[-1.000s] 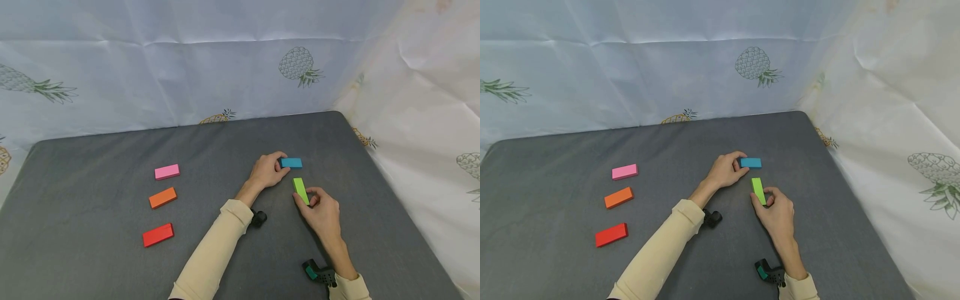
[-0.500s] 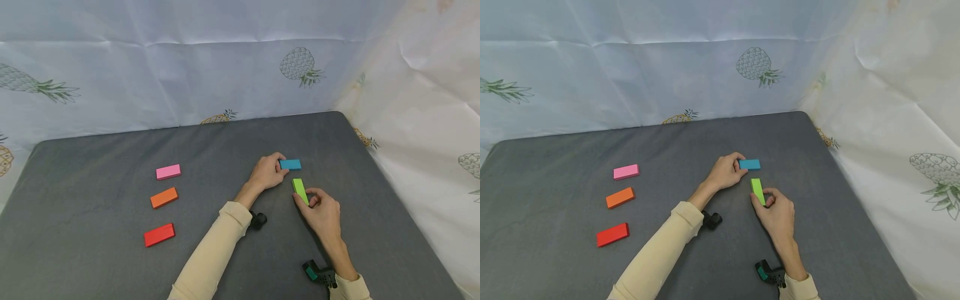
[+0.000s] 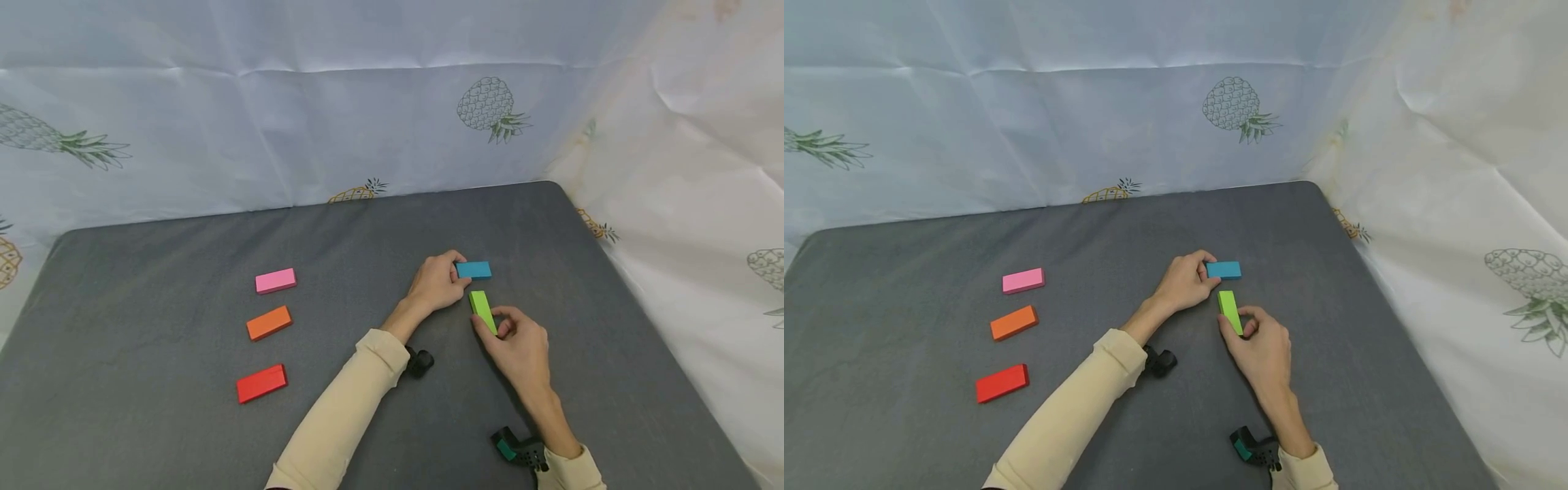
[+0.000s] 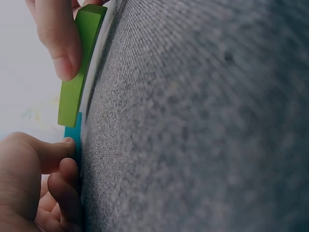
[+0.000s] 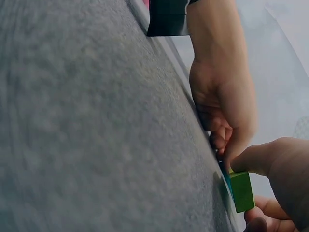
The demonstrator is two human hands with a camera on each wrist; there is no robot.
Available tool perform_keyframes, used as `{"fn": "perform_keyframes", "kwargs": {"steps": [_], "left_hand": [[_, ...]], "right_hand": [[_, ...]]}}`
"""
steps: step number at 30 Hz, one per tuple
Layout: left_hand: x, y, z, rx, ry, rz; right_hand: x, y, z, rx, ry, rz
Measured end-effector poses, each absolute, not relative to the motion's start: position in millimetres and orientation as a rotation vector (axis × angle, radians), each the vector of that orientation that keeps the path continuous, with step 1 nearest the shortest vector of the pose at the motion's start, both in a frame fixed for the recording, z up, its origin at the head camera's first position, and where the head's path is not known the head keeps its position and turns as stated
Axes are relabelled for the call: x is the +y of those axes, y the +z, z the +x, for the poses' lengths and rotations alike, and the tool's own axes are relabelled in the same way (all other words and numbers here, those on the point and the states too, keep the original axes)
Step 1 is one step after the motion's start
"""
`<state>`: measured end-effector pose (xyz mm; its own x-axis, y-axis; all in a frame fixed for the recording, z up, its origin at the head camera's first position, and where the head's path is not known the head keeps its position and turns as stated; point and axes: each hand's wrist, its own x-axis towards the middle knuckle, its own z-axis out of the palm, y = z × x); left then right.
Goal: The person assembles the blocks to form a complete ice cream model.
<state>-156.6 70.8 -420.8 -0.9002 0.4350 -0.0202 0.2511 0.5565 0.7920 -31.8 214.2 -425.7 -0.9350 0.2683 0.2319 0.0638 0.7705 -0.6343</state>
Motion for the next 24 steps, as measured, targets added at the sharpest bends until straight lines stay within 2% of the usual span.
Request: {"fn": "perform_keyframes", "kwargs": {"steps": [24], "left_hand": [[40,-415,-143,2.574,1.272,0.593]], "right_hand": [[191,-420,-20,-2.671,1.008,-0.209]]}}
